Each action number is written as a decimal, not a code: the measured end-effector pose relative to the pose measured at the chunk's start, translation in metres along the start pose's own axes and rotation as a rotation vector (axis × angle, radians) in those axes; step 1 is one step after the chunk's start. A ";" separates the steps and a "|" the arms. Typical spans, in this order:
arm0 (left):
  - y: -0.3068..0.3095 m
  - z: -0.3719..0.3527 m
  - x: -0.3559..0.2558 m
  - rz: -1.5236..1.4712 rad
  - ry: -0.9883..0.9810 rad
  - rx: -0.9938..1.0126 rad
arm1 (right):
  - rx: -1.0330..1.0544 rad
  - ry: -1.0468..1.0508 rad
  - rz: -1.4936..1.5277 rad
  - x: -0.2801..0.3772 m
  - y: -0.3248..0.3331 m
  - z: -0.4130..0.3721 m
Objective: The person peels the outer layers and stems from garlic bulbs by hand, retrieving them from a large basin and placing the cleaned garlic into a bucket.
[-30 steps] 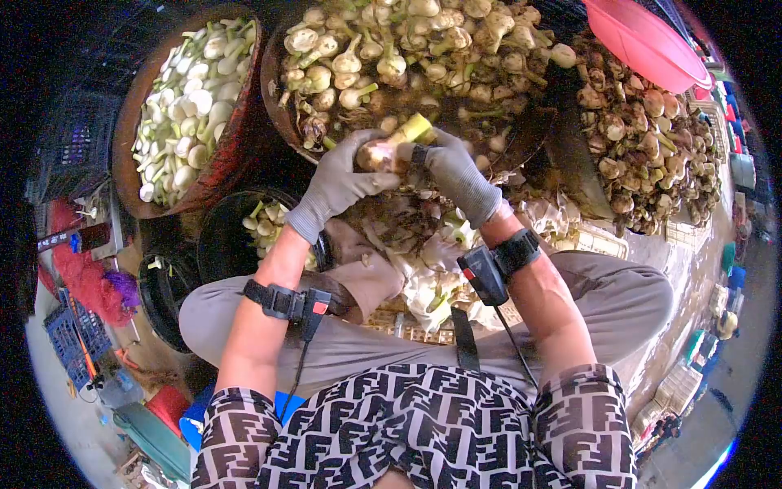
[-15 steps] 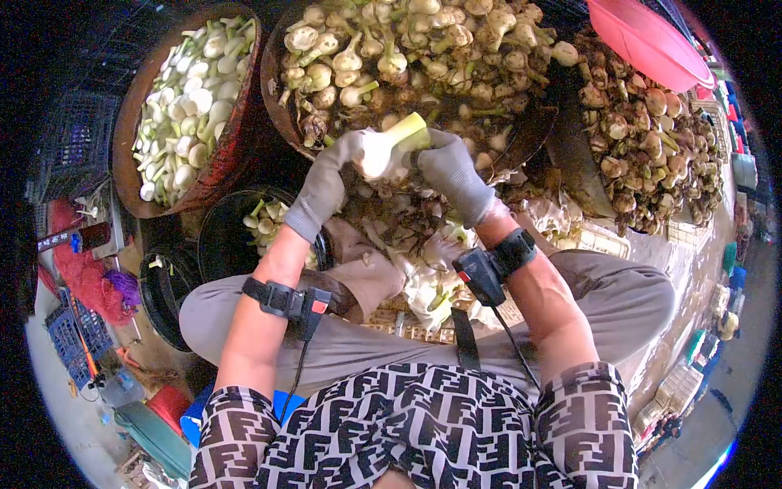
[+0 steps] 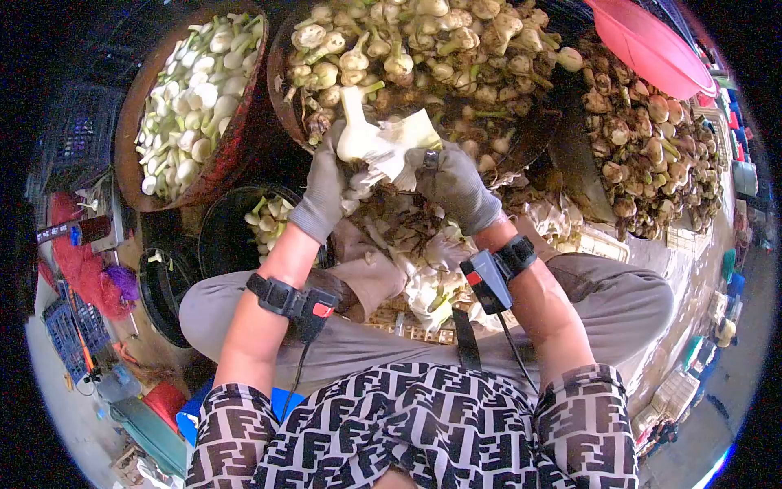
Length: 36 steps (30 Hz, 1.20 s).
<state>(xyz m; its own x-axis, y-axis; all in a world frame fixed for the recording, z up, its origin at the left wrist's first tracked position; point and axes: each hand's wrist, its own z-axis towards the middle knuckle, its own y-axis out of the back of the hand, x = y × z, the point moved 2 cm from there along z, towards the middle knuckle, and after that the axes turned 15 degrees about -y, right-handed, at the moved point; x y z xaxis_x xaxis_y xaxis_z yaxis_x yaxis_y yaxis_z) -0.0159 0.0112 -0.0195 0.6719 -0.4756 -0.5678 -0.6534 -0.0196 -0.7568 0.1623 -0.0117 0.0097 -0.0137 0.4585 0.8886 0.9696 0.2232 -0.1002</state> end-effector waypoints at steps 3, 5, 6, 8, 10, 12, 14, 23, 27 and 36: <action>-0.003 0.003 -0.003 0.022 0.035 0.063 | -0.150 0.170 -0.353 -0.006 0.004 -0.001; 0.008 0.013 0.006 0.419 -0.333 -0.010 | -0.184 0.199 -0.462 -0.015 0.011 0.003; 0.009 0.016 0.001 0.553 -0.388 0.020 | -0.177 0.184 -0.472 -0.012 0.012 0.003; 0.013 0.015 -0.004 0.632 -0.381 0.012 | -0.168 0.191 -0.500 -0.009 0.015 0.003; -0.001 0.008 -0.012 0.958 -0.375 0.017 | -0.168 0.233 -0.525 -0.008 0.018 0.004; -0.009 0.006 -0.014 1.136 -0.388 -0.005 | -0.120 0.043 -0.271 -0.008 0.015 0.005; -0.015 0.002 -0.017 1.187 -0.241 -0.149 | -0.088 -0.109 -0.139 -0.002 0.010 0.004; 0.007 0.008 -0.014 0.689 -0.433 -0.081 | -0.231 -0.081 0.292 -0.024 0.086 0.027; -0.008 0.009 -0.005 0.870 -0.447 -0.006 | -0.293 -0.025 -0.370 0.002 0.031 0.023; -0.016 0.002 -0.008 0.972 -0.349 0.072 | -0.410 -0.167 -0.592 0.003 0.020 0.027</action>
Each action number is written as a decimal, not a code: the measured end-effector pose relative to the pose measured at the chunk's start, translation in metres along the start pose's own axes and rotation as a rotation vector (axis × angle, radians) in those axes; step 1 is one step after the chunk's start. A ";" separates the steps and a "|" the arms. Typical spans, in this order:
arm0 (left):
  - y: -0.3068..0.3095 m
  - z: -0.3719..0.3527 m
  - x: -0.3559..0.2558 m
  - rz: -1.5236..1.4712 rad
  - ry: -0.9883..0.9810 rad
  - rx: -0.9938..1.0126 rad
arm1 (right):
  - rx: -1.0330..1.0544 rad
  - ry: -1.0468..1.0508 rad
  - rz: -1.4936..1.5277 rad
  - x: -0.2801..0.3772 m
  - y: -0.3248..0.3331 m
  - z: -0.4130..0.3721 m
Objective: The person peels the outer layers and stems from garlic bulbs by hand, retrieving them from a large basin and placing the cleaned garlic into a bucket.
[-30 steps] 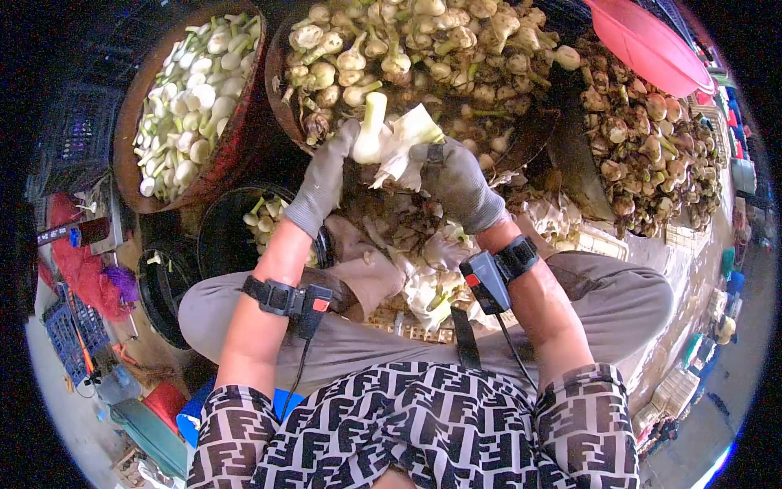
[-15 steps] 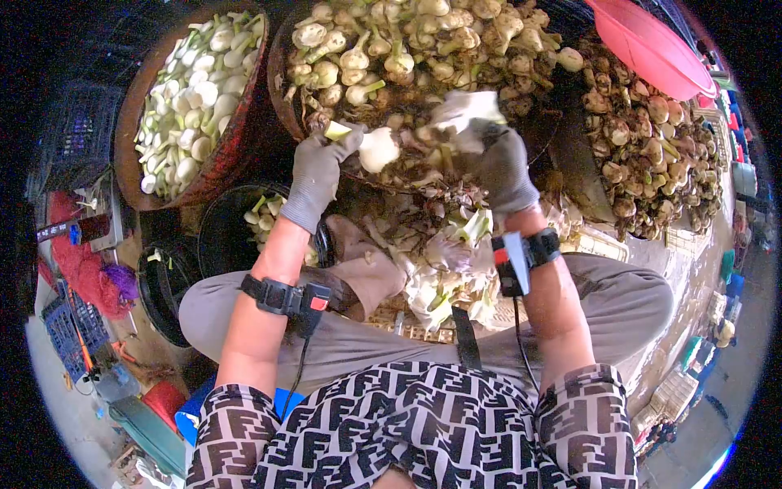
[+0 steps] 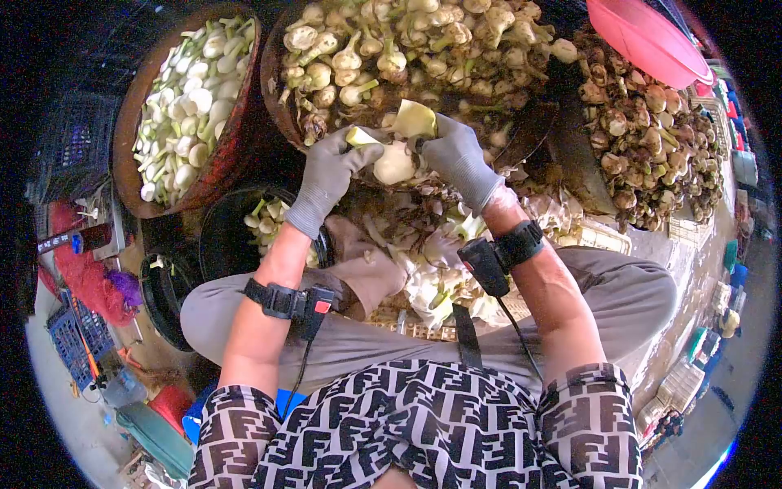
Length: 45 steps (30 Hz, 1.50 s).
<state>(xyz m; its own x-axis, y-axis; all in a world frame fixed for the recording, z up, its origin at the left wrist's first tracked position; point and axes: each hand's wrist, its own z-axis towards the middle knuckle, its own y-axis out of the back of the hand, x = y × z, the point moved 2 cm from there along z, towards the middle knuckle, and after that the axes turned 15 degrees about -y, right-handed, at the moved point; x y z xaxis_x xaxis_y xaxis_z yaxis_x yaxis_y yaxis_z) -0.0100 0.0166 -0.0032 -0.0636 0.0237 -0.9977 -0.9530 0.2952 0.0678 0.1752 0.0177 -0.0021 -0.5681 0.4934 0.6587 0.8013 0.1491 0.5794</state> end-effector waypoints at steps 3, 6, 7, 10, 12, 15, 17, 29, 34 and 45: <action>0.001 0.002 0.007 0.211 -0.074 -0.008 | -0.040 0.154 -0.223 0.016 -0.001 -0.013; -0.002 0.003 0.017 0.335 -0.118 -0.022 | -0.055 0.260 -0.610 0.028 -0.019 -0.021; -0.004 0.002 0.009 0.322 -0.095 0.008 | -0.029 0.230 -0.594 0.023 -0.023 -0.019; -0.002 0.002 0.002 0.146 -0.026 0.032 | 0.054 0.104 -0.470 0.025 -0.025 -0.022; -0.003 0.002 0.004 0.046 0.011 0.066 | 0.057 0.016 -0.380 0.012 -0.025 -0.015; -0.012 -0.004 0.005 0.510 -0.218 0.188 | 0.069 -0.076 -0.191 -0.004 -0.018 -0.006; -0.018 -0.010 0.011 0.555 -0.149 0.337 | 0.118 -0.215 -0.060 -0.011 -0.013 -0.003; -0.013 -0.008 0.009 0.347 -0.153 0.178 | 0.193 0.460 0.084 -0.026 -0.007 0.014; -0.010 -0.008 0.015 -0.047 -0.074 0.076 | 0.221 0.447 0.132 -0.027 0.000 0.011; -0.011 -0.001 0.026 -0.421 0.060 -0.118 | 0.257 -0.093 0.614 -0.011 -0.028 -0.004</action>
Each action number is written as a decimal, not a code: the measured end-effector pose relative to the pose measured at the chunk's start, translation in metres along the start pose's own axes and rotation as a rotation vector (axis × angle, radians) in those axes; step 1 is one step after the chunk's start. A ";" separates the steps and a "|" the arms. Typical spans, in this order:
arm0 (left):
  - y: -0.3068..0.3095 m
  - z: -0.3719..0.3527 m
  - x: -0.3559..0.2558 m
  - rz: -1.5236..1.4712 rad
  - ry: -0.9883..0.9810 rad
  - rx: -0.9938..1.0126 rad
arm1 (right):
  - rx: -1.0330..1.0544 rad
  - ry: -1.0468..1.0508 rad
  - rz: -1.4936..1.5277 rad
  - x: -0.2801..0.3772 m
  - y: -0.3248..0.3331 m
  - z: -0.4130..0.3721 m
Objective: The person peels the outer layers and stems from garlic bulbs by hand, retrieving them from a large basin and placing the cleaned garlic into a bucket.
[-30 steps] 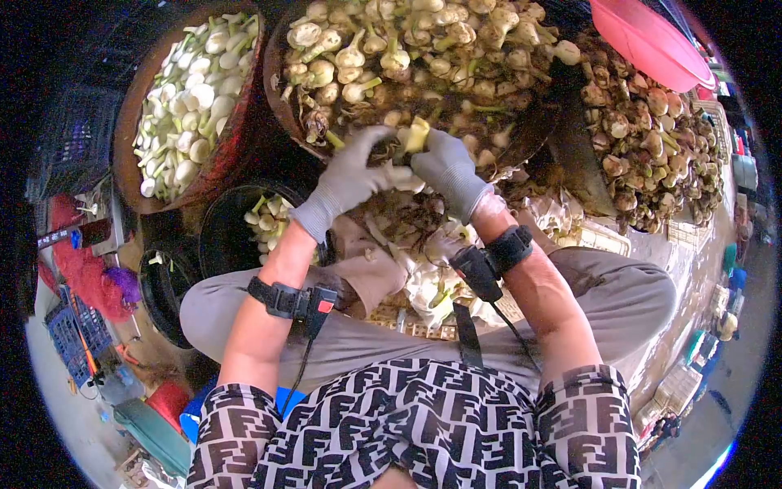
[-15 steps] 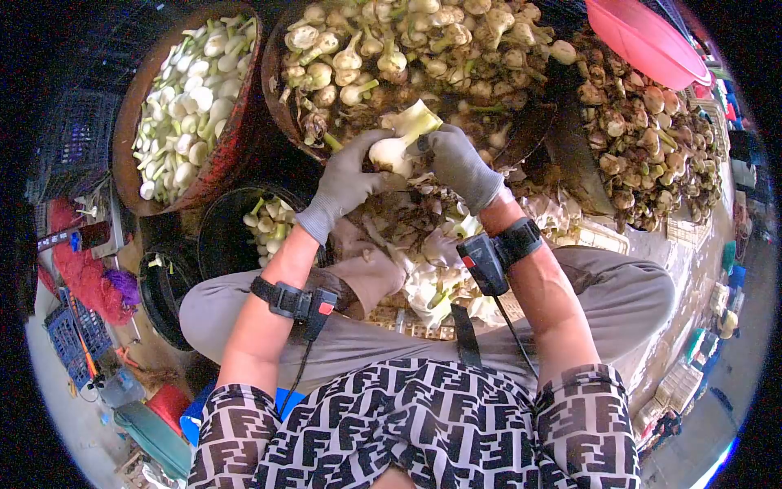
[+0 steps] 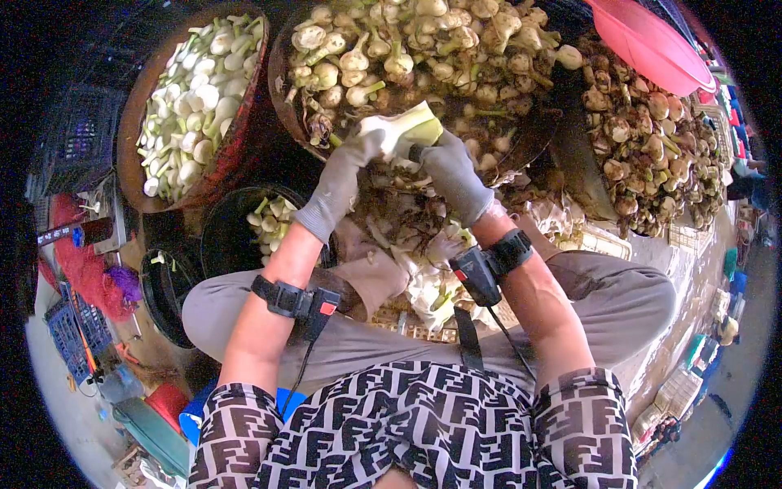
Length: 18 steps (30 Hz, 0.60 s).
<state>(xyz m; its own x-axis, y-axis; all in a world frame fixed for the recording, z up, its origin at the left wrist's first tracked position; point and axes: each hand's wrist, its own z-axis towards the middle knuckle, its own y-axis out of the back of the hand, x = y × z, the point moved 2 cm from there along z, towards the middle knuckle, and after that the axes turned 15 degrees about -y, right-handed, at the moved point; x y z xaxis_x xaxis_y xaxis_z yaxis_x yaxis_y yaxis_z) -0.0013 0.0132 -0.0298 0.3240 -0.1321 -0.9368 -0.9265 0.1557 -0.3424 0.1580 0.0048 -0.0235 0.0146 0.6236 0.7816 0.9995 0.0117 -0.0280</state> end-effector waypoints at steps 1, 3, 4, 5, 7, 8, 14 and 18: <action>-0.005 -0.002 -0.003 0.148 -0.032 -0.007 | -0.004 0.015 0.030 -0.002 -0.001 0.002; -0.004 -0.003 -0.003 0.415 -0.022 -0.012 | 0.026 0.021 0.074 -0.004 -0.004 0.005; -0.001 -0.002 -0.002 0.364 -0.077 -0.053 | 0.057 0.011 0.088 -0.004 -0.004 0.006; 0.003 0.001 0.000 0.312 -0.130 -0.094 | 0.088 -0.002 0.101 -0.006 -0.004 0.005; 0.000 -0.005 -0.021 -0.036 0.225 -0.219 | 0.244 0.175 0.093 -0.003 0.000 -0.004; 0.003 -0.004 -0.020 -0.106 0.246 -0.173 | 0.247 0.249 0.022 -0.001 0.002 -0.008; 0.023 0.015 0.003 0.190 -0.034 -0.186 | 0.034 0.378 -0.544 -0.009 0.020 -0.011; 0.020 0.008 -0.029 0.564 -0.092 -0.004 | 0.011 0.281 -0.332 -0.016 0.023 -0.006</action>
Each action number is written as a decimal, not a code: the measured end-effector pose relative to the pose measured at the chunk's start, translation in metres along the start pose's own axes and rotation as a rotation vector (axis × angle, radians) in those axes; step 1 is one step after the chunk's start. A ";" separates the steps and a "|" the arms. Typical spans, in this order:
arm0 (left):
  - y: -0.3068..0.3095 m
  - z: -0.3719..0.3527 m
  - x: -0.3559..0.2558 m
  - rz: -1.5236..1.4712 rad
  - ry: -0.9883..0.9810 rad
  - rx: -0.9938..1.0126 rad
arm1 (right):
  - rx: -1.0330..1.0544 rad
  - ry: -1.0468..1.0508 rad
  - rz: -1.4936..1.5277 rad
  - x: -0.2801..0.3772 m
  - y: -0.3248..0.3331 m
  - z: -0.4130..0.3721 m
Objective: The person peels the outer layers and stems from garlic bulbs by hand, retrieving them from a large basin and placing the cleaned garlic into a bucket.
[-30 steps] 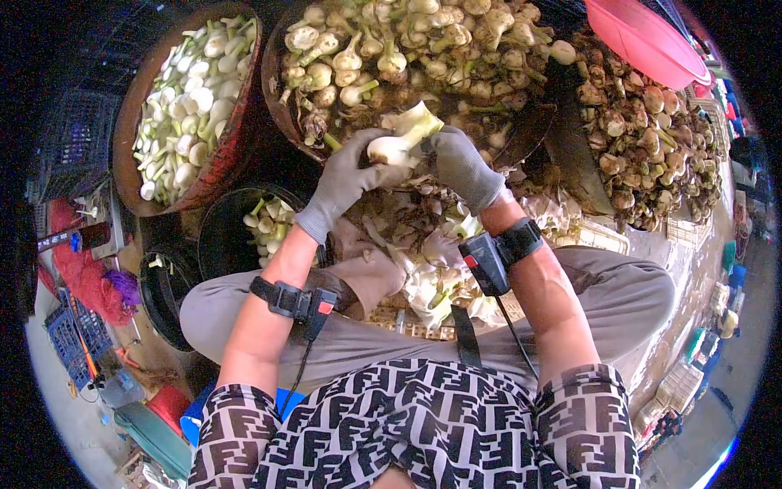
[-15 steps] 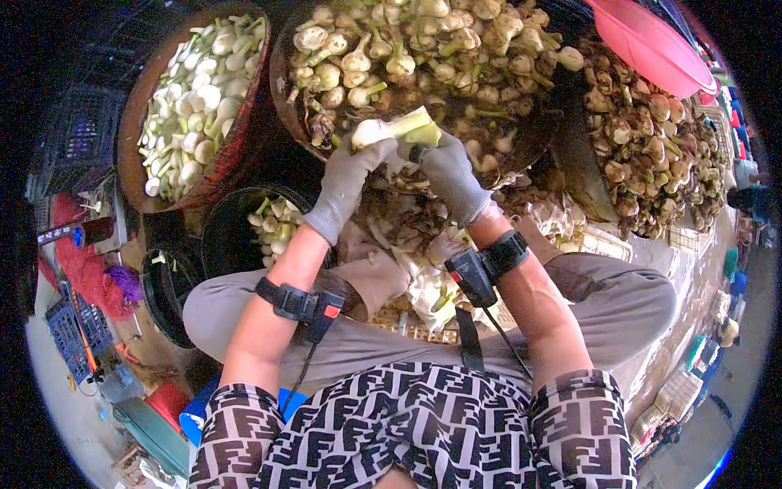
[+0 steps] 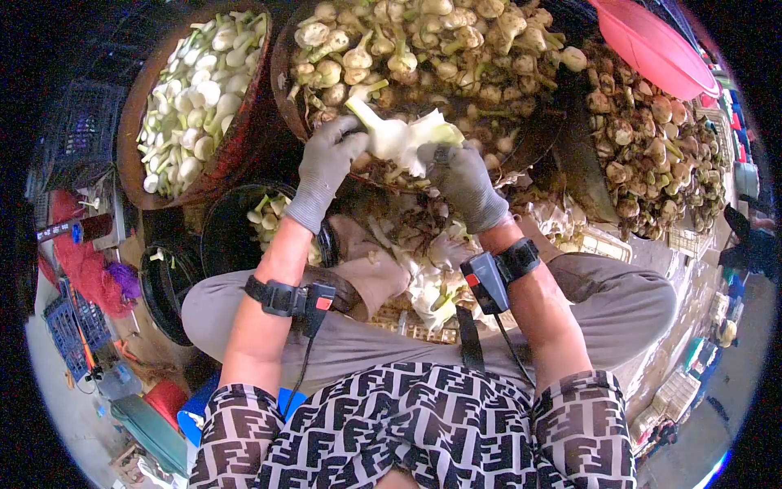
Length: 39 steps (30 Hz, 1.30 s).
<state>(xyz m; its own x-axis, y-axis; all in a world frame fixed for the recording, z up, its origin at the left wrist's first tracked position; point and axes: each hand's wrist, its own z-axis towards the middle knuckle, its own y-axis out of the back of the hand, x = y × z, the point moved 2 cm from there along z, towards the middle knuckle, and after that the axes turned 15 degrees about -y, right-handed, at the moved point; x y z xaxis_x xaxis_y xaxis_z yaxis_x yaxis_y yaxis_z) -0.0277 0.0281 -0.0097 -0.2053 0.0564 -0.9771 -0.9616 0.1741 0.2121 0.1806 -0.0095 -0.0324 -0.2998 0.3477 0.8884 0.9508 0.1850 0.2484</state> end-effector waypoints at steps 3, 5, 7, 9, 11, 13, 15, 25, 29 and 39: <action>-0.005 0.000 -0.002 -0.302 0.146 -0.016 | 0.057 -0.127 0.158 0.020 -0.006 -0.009; -0.008 0.000 0.009 -0.363 0.231 -0.109 | 0.115 -0.309 0.379 0.031 -0.014 -0.011; -0.008 -0.003 0.023 -0.230 0.211 -0.148 | 0.158 -0.284 0.255 0.042 -0.012 -0.016; -0.009 -0.008 0.027 -0.128 0.277 -0.128 | 0.188 -0.186 0.201 0.040 -0.010 -0.017; -0.013 -0.012 0.029 -0.202 0.250 -0.169 | 0.203 -0.010 0.215 0.029 -0.003 -0.013; -0.014 -0.012 0.022 -0.292 0.191 -0.164 | 0.103 0.253 -0.244 0.031 0.014 -0.011; -0.011 -0.009 0.007 -0.401 0.102 -0.106 | 0.008 0.098 -0.290 0.029 0.031 -0.018; -0.006 -0.010 -0.021 -0.795 -0.021 0.257 | -0.066 -0.056 0.177 -0.004 0.074 -0.023; -0.003 -0.010 -0.011 -0.982 -0.089 0.245 | -0.299 0.274 -0.327 0.009 0.097 -0.038; 0.002 -0.004 -0.001 -1.280 0.114 -0.019 | -0.004 -0.573 -1.442 -0.031 0.196 -0.065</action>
<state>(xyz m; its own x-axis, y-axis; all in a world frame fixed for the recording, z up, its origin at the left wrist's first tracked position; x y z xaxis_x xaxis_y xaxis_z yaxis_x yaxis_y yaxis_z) -0.0301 0.0246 -0.0078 0.8485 -0.2242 -0.4794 -0.4862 0.0275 -0.8734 0.3816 -0.0438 0.0134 -0.9175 0.1765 -0.3565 -0.1591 0.6585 0.7355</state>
